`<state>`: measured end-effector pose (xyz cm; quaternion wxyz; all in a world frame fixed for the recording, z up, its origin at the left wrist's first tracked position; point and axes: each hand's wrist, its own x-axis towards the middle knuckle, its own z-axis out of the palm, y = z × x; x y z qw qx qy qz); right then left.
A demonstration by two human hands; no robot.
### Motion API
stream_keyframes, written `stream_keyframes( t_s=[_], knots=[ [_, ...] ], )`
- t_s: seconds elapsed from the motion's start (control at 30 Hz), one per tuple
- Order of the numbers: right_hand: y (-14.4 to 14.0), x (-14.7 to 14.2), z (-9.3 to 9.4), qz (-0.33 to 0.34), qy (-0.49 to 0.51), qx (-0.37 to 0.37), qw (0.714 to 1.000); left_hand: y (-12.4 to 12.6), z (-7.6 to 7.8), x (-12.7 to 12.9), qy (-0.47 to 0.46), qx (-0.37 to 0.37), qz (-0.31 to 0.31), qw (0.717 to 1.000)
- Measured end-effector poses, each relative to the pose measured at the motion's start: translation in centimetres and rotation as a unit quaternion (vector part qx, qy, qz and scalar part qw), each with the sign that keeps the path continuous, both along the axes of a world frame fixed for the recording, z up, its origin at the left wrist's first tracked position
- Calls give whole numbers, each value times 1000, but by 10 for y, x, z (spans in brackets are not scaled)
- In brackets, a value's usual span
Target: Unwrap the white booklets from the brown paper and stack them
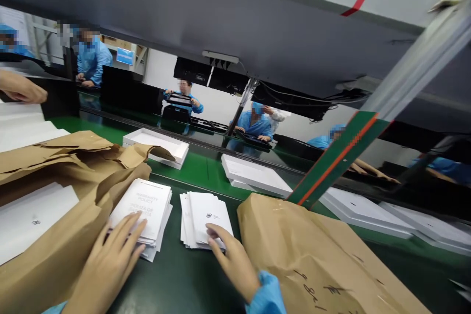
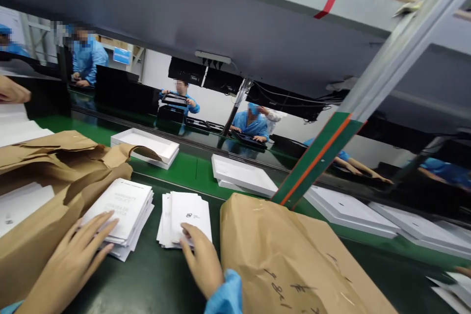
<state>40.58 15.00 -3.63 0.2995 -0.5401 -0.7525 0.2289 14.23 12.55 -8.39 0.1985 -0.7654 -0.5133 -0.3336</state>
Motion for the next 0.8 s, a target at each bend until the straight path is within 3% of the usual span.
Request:
stream_keyframes(
  t_s=[0.1,0.23,0.33,0.4,0.47,0.57,0.67,0.73,0.8],
  knots=[
    [-1,0,-11,6,27,11,1000,0,5,8,39,25,9,999],
    [-10,-15,-17,110,35,8,993,-4,14,14,103,73,-6,992],
    [-12,-29,-23,151,127,-67,978,-12,23,20,81,91,-28,992],
    [-10,-39,-30,150,255,-173,940,-18,29,28,56,115,-56,990],
    [-7,-50,-36,148,374,-283,871,-22,32,38,54,138,-111,983],
    [-6,-61,-41,144,488,-326,797,-26,25,52,14,146,-185,972],
    [-8,-61,-39,110,536,-283,788,-28,9,49,-49,97,-194,975],
    [-12,-56,-34,89,533,-276,795,-27,2,39,-107,13,-157,982],
    [-17,-52,-30,86,525,-275,801,-26,1,30,-246,-109,-99,958]
  ],
)
